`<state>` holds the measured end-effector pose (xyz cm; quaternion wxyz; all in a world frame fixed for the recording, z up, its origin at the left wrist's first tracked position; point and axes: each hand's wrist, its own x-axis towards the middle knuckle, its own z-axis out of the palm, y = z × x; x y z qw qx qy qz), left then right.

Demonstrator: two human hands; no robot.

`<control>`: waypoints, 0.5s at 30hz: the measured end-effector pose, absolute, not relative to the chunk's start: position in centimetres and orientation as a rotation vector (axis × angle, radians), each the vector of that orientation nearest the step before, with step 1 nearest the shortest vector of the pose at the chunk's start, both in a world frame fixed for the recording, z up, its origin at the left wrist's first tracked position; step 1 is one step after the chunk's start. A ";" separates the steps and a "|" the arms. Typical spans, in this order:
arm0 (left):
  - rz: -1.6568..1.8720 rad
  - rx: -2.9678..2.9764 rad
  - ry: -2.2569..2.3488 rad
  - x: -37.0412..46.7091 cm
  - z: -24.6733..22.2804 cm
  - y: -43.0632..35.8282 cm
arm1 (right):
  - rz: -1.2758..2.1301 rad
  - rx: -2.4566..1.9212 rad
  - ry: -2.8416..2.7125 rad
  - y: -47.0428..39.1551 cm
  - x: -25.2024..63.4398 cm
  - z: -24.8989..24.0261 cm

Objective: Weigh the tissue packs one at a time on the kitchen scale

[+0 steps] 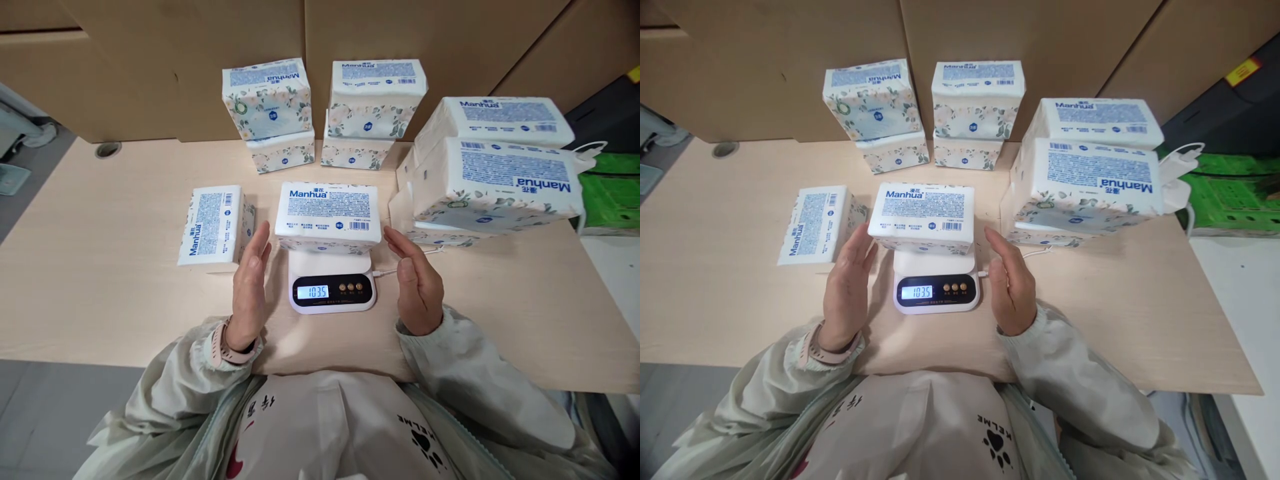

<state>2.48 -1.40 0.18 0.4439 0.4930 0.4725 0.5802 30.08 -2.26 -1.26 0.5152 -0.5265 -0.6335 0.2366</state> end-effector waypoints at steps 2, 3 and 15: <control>1.435 1.237 1.167 2.4 0.1 -1.4 | 0.550 -1.262 -1.527 -2.2 30.1 -1.3; 1.429 1.244 1.166 2.4 0.1 -1.3 | 0.544 -1.257 -1.531 -2.2 30.1 -1.3; 1.397 1.211 1.142 2.0 -0.1 0.9 | 0.538 -1.222 -1.513 -2.0 30.0 -1.6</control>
